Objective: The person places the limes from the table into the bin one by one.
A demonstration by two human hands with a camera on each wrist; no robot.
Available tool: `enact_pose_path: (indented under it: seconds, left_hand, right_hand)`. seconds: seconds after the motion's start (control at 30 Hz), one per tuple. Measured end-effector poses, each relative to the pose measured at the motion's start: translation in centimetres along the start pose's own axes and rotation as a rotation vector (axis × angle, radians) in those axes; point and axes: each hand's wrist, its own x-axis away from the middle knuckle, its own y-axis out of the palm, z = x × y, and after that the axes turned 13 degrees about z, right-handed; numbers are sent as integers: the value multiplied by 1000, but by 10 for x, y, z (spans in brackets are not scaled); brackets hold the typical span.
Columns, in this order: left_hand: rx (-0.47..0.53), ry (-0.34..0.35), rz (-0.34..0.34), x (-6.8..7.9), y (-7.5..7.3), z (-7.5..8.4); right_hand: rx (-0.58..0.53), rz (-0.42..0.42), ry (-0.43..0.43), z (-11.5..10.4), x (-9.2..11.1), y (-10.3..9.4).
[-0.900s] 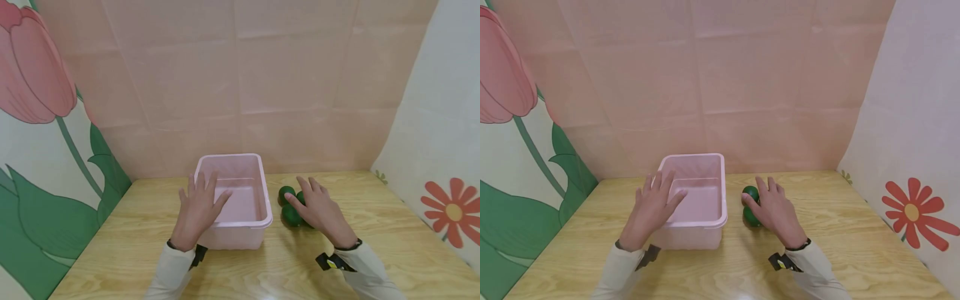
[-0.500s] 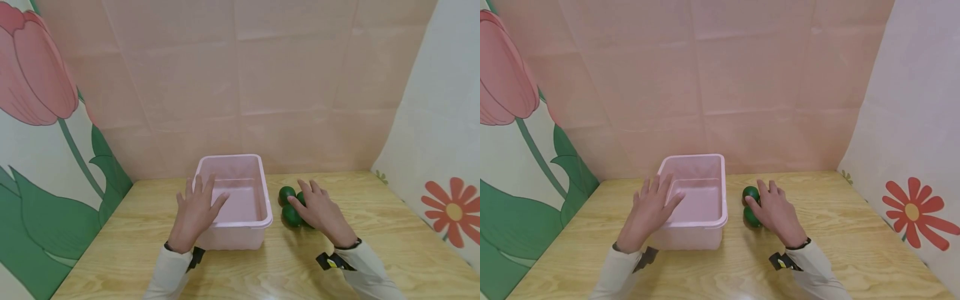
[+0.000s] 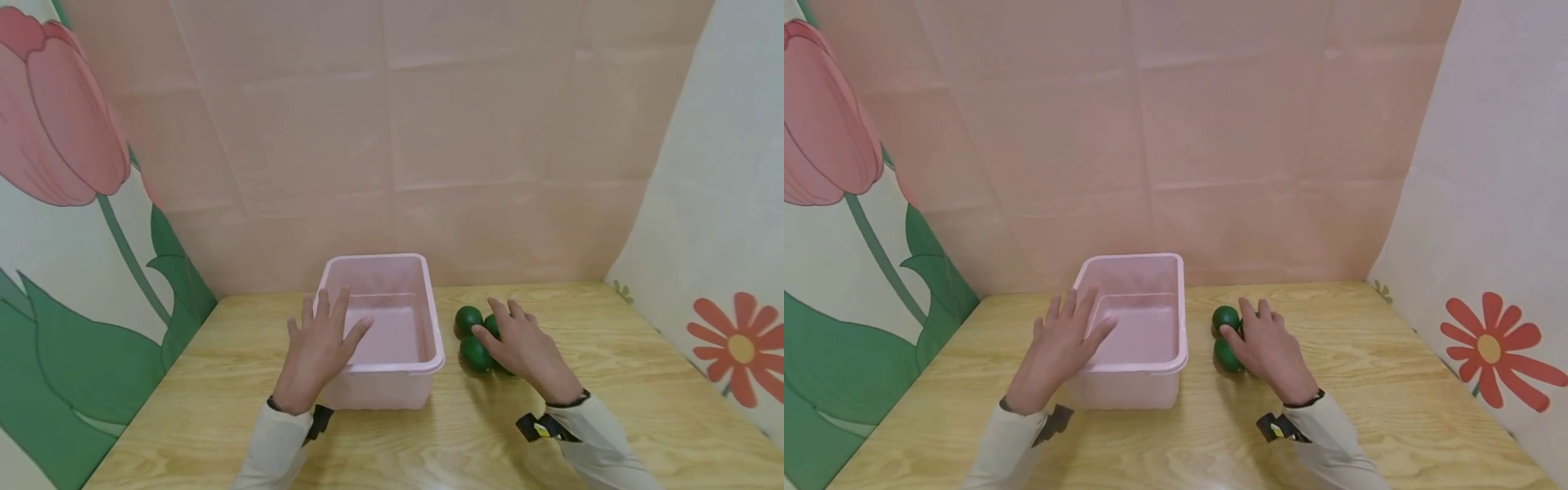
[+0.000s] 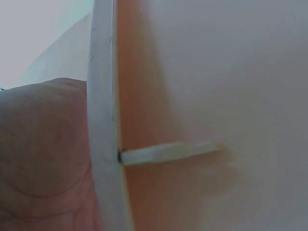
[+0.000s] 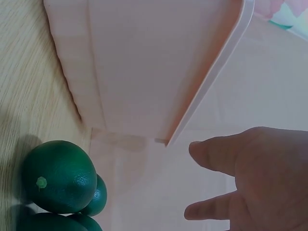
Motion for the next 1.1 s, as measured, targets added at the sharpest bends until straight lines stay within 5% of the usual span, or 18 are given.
enact_pose_path:
  seconds: [1.1]
  left_hand:
    - [-111, 22, 14, 4, 7, -7]
  right_hand:
    - [25, -8, -37, 16, 2, 6]
